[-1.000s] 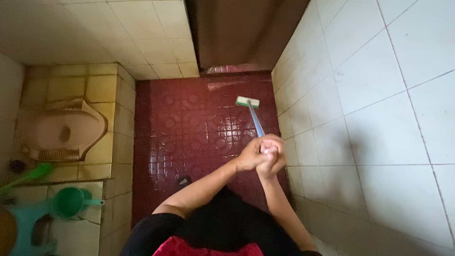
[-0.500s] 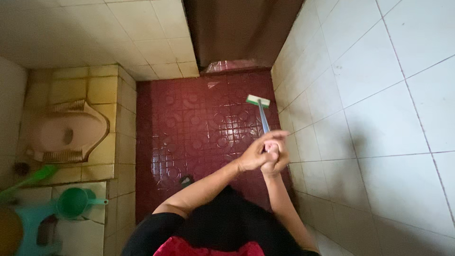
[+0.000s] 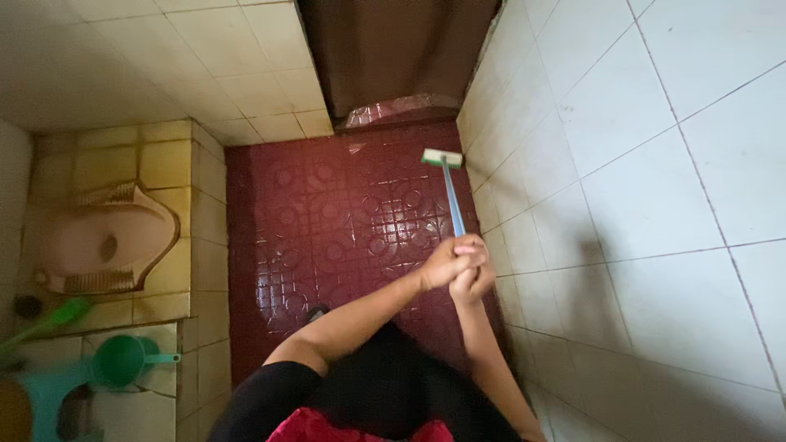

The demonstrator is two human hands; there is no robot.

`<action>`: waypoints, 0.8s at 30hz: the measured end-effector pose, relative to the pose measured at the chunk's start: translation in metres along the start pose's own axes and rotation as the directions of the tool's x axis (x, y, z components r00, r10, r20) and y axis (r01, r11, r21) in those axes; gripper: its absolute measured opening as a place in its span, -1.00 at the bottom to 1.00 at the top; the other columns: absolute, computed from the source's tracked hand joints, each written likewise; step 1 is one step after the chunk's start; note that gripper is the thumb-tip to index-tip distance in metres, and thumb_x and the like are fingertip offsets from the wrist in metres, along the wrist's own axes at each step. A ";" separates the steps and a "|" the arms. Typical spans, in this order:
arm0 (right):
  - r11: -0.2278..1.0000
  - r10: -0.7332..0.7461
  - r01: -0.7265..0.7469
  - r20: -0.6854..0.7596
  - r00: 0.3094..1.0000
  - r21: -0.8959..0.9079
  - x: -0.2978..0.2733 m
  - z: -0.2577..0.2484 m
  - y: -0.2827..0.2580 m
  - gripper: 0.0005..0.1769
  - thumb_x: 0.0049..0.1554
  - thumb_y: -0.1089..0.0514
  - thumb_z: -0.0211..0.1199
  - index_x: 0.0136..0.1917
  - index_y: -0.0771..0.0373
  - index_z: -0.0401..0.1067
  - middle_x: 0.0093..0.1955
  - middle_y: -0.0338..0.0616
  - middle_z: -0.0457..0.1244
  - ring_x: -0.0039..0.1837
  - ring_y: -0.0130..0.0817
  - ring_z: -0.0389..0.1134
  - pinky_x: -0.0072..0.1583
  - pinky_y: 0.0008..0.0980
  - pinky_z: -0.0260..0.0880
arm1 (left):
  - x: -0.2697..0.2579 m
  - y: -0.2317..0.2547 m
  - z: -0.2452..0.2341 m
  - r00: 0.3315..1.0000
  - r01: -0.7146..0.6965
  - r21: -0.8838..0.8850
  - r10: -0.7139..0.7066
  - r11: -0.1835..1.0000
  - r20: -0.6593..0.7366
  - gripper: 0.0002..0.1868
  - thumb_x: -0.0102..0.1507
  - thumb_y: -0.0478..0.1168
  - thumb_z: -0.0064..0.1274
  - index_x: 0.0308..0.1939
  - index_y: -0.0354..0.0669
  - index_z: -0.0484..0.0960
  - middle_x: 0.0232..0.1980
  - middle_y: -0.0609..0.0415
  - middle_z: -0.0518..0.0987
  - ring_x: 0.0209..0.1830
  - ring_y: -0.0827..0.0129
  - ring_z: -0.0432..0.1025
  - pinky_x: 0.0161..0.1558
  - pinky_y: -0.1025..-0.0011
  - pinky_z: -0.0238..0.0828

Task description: The person scrubs the tiled floor of a bathroom using a long-handled brush, focusing on the areas around a drainage hole and various bathroom containers.

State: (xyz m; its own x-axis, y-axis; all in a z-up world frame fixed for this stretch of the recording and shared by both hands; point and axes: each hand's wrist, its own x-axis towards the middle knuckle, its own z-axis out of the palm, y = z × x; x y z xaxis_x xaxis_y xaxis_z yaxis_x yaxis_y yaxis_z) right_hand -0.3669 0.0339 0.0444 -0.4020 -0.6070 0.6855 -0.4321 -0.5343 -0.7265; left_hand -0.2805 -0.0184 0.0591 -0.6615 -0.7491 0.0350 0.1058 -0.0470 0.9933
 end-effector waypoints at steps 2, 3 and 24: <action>0.998 0.039 -0.039 -0.010 0.999 -0.040 -0.004 -0.008 -0.013 -0.72 0.23 0.19 -0.07 -0.11 0.35 0.44 -0.06 0.05 0.35 0.03 -0.12 0.42 0.12 -0.20 0.44 | -0.006 0.007 0.010 0.999 0.046 -0.028 -0.045 0.999 0.028 -0.75 0.26 -0.04 0.07 -0.15 -0.11 0.63 -0.20 0.19 0.61 -0.16 0.45 0.52 0.04 0.36 0.54; 0.994 0.072 -0.074 -0.024 0.997 -0.075 -0.006 -0.012 -0.010 -0.71 0.21 0.20 -0.07 -0.12 0.35 0.45 -0.08 0.05 0.36 0.01 -0.13 0.42 0.10 -0.21 0.43 | -0.004 0.005 0.012 0.999 -0.005 -0.109 0.008 0.994 0.032 -0.76 0.28 -0.06 0.09 -0.15 -0.15 0.61 -0.19 0.16 0.58 -0.14 0.43 0.48 0.04 0.36 0.49; 0.994 0.019 -0.019 0.000 1.000 -0.111 0.002 -0.009 0.044 -0.70 0.25 0.18 -0.08 -0.07 0.35 0.45 -0.03 0.03 0.35 0.07 -0.08 0.41 0.14 -0.16 0.42 | 0.042 -0.029 0.008 0.996 0.067 -0.061 -0.070 0.996 -0.057 -0.73 0.26 0.00 0.03 -0.29 -0.11 0.58 -0.32 0.17 0.55 -0.30 0.47 0.45 -0.16 0.41 0.51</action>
State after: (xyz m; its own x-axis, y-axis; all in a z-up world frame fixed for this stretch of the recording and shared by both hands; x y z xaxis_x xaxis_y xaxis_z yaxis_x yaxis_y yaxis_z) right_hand -0.3935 0.0149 0.0144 -0.4101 -0.6173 0.6714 -0.5114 -0.4538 -0.7297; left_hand -0.3173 -0.0432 0.0323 -0.6242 -0.7802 -0.0413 0.1062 -0.1371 0.9848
